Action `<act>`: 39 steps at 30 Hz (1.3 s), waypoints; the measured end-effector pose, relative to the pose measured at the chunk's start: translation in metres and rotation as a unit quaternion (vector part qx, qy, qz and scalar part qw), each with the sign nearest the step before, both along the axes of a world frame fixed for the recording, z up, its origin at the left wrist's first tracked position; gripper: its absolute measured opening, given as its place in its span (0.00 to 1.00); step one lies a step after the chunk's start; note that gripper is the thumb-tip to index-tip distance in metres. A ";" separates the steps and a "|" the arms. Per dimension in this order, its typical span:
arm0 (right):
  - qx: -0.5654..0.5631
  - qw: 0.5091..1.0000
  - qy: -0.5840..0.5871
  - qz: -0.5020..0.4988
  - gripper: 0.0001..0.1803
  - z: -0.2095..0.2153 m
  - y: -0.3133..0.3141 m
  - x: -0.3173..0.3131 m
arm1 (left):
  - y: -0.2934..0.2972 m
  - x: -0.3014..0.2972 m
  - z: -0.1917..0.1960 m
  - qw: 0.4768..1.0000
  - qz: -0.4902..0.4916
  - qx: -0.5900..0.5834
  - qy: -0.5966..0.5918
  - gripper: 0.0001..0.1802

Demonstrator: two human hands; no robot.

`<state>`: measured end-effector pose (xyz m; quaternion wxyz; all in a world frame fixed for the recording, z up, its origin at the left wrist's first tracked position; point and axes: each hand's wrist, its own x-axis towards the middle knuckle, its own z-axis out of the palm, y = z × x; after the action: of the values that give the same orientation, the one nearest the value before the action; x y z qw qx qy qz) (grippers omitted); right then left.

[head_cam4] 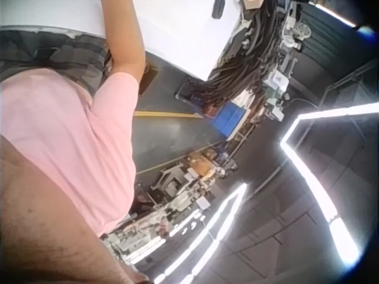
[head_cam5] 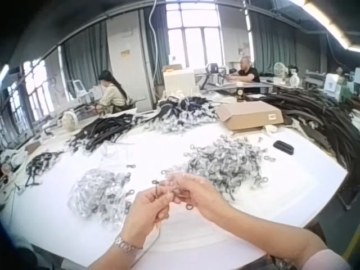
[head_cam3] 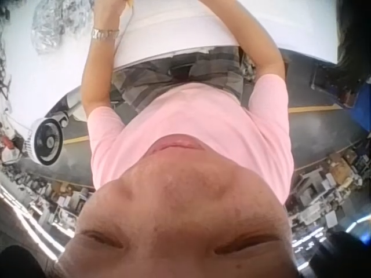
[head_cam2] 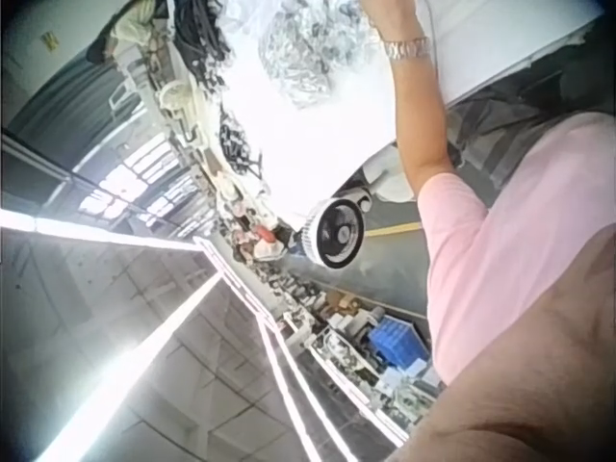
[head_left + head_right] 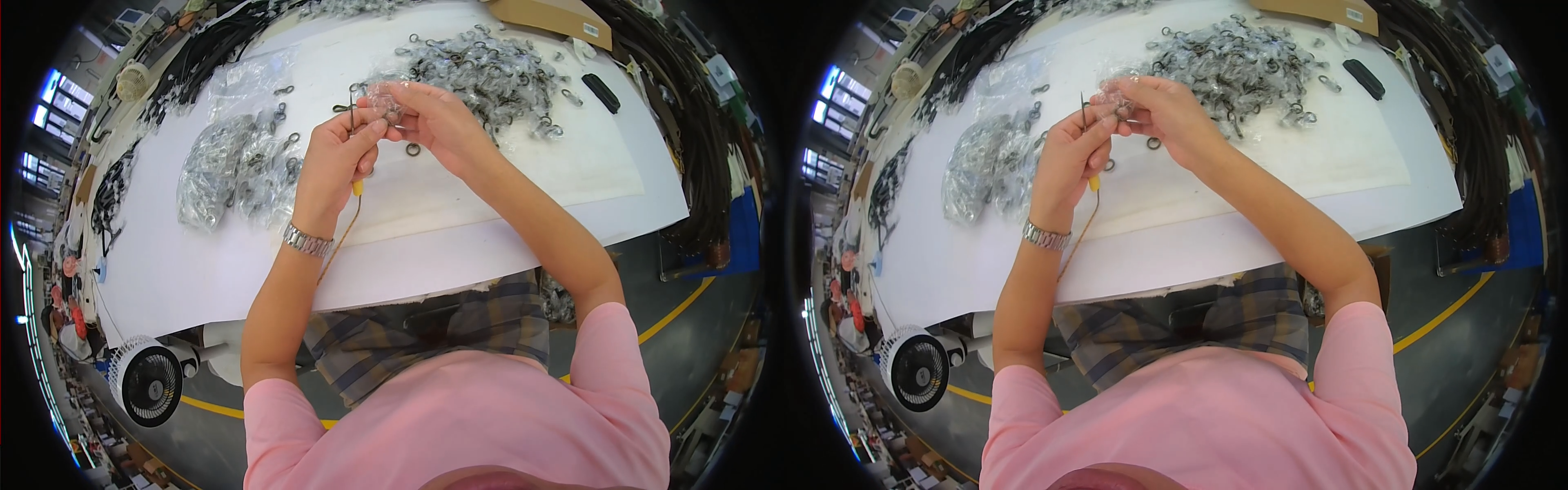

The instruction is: The recorder is assembling small metal swivel snap hooks/clasps at a factory workstation.

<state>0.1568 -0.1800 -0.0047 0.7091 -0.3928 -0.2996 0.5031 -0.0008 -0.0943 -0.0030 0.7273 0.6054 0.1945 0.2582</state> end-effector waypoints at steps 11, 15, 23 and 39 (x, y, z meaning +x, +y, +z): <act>-0.003 0.994 -0.105 -0.031 0.18 0.001 -0.005 0.009 | -0.001 0.000 0.004 1.000 0.010 0.021 -0.015 0.12; -0.008 0.997 -0.036 -0.069 0.17 0.000 -0.004 0.010 | -0.001 -0.001 0.007 0.999 -0.006 0.029 0.015 0.13; -0.007 0.991 -0.080 -0.110 0.17 0.000 -0.007 0.014 | -0.007 0.000 0.016 0.996 0.044 0.075 0.009 0.11; -0.019 0.992 -0.079 -0.094 0.18 0.003 -0.007 -0.001 | -0.015 -0.001 0.017 0.987 0.139 0.085 0.000 0.11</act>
<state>0.1555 -0.1871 -0.0013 0.7194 -0.4715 -0.3068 0.4075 -0.0019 -0.1088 0.0143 0.6304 0.6319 0.2541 0.3724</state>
